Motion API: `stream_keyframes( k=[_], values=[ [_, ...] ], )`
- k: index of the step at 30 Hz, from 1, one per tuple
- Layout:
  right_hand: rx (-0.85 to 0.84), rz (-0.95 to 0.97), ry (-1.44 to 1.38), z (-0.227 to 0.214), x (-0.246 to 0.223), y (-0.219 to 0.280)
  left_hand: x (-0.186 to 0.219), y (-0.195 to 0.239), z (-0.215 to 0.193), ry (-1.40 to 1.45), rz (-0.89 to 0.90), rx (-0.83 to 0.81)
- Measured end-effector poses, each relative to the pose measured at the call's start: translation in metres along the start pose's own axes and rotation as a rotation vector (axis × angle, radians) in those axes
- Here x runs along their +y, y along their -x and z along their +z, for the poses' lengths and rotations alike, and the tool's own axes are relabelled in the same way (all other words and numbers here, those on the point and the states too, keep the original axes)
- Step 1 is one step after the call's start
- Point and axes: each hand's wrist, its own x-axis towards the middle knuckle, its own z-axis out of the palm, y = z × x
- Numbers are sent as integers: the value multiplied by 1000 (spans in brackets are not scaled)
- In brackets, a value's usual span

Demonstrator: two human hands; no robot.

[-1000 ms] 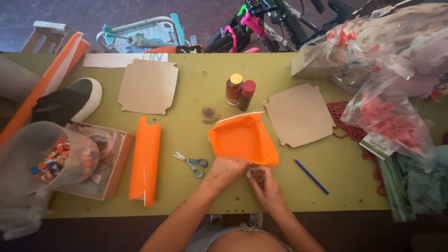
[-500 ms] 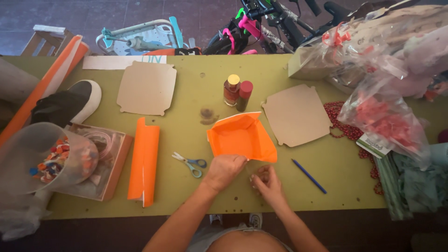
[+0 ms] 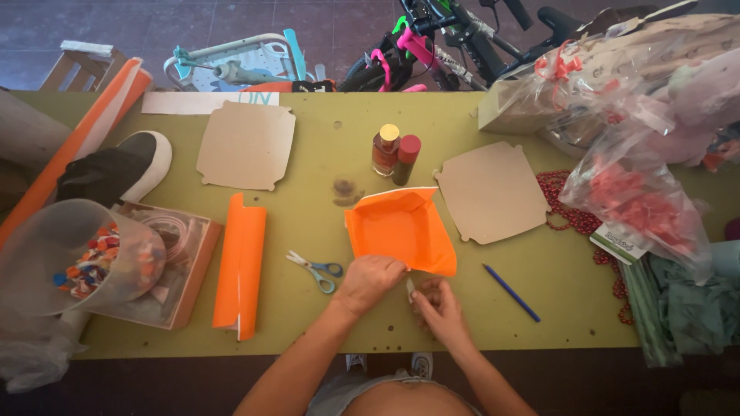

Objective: Assembling a small orange cardboard box by folding the template and securing it with tape.

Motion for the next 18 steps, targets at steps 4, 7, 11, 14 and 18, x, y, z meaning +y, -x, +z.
stream_keyframes(
  k=[4,7,11,14,18],
  values=[
    [-65,19,-153,-1,29,-11,6,3,-15,10,-10,1],
    [-102,35,-202,-2,31,-9,26,6,-44,58,-120,27],
    [-80,148,-256,-1,18,1,62,61,-8,504,-632,-63],
    [-38,164,-268,-4,38,-2,81,54,-20,685,-754,-76],
    [-73,85,-98,-13,41,-1,88,44,-15,761,-930,-7]
  ],
)
